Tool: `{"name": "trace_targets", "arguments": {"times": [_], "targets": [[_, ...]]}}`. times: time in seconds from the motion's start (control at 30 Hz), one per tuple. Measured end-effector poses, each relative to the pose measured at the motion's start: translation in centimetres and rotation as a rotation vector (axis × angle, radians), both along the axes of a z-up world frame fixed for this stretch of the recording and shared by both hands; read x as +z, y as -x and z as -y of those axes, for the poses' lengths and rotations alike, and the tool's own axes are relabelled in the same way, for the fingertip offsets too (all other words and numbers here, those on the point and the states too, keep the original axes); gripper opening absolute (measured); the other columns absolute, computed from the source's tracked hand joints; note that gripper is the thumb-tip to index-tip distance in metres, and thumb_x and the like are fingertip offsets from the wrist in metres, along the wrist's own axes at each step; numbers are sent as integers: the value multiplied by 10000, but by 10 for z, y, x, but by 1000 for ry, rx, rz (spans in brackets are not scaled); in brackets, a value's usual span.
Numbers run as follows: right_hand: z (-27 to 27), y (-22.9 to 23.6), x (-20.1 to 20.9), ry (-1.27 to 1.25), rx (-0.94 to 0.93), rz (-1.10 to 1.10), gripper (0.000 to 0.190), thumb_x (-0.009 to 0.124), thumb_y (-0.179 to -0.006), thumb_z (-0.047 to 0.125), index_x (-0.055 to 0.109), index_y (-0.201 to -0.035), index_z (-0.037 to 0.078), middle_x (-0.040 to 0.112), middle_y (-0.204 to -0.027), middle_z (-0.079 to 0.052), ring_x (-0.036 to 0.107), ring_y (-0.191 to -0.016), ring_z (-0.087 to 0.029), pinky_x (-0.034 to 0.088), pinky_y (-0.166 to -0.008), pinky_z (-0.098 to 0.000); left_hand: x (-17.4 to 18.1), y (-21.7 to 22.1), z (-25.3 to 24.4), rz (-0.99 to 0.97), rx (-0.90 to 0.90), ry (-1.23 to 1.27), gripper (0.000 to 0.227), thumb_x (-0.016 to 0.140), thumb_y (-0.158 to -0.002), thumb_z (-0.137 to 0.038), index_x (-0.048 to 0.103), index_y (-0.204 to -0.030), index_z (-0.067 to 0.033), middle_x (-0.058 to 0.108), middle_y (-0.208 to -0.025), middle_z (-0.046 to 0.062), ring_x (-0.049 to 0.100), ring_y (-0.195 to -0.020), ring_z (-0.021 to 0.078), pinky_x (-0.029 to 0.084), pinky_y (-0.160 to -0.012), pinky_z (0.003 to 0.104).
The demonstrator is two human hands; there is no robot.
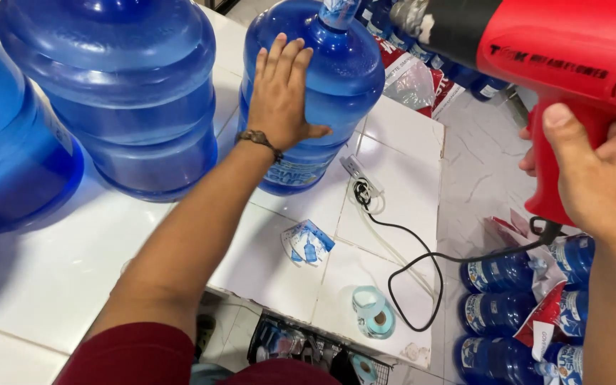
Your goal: The person uses a red heat gun to apply heat to the plastic caps on several large blue water jugs. They rotate the jugs with their left hand while directing the heat gun with their right hand to shrink the plastic seals around the necks.
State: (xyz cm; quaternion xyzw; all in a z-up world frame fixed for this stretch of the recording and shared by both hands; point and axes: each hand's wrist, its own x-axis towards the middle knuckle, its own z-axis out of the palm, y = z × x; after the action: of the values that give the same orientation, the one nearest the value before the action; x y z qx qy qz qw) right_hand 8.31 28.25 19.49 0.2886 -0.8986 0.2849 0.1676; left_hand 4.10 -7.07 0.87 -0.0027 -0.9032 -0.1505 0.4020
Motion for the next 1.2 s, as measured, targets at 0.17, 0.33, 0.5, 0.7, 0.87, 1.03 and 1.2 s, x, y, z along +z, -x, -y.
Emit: {"name": "trace_targets", "arguments": {"times": [0.17, 0.33, 0.5, 0.7, 0.87, 1.03, 1.2], "targets": [[-4, 18, 9, 61, 51, 10, 433, 462, -1272, 268, 459, -1482, -111, 653, -1119, -262, 655, -793, -324, 555, -676, -424, 2, 3, -38, -2, 202, -29, 1311, 1042, -525, -629, 395, -1496, -30, 386, -1562, 156, 230, -1508, 395, 183, -1235, 616], [7, 25, 19, 132, 189, 40, 446, 433, -1282, 258, 428, -1524, -117, 606, -1075, -278, 623, -766, -310, 547, -651, -384, 4, -3, -38, 107, 250, 0, 1357, 975, -570, -695, 316, -1559, -39, 319, -1621, 171, 163, -1534, 397, 135, -1252, 594], [4, 46, 21, 85, 108, 45, 447, 429, -1296, 280, 459, -1506, -113, 646, -1106, -273, 641, -742, -326, 564, -638, -425, 4, -18, -17, 168, 7, 42, 1395, 1007, -615, -585, 197, -1600, -17, 189, -1678, 167, 108, -1565, 378, 109, -1280, 549], [-2, 4, 18, 34, -187, 150, 465, 526, -1238, 398, 702, -1273, -30, 651, -857, -175, 585, -606, -266, 515, -379, -432, 23, -34, 25, 268, -25, 48, 1296, 922, -676, -653, 245, -1587, -27, 187, -1666, 205, 152, -1544, 376, 110, -1268, 516], [-24, -35, -40, 209, -84, 164, 509, 451, -1168, 245, 452, -1524, -119, 576, -1110, -305, 603, -762, -333, 535, -510, -420, -57, -42, 18, -14, -15, -248, 1408, 839, -723, -791, 22, -1661, -132, 48, -1714, 208, 95, -1612, 396, 210, -1325, 597], [-69, -41, -116, 587, -84, 206, 675, 450, -1134, 388, 331, -1558, -124, 544, -1396, -345, 548, -785, -318, 495, -617, -402, -140, -57, -10, -36, -25, -560, 1454, 798, -685, -792, -66, -1639, -114, 55, -1670, 339, 113, -1572, 548, 262, -1247, 687], [-93, -44, -135, 790, -60, 306, 607, 609, -1032, 624, 531, -1370, 125, 688, -1218, -71, 671, -760, -211, 620, -714, -322, -169, -18, -18, -52, 43, -620, 1603, 869, -641, -774, -202, -1596, -61, -18, -1697, 269, 63, -1594, 472, 218, -1295, 641]]}}
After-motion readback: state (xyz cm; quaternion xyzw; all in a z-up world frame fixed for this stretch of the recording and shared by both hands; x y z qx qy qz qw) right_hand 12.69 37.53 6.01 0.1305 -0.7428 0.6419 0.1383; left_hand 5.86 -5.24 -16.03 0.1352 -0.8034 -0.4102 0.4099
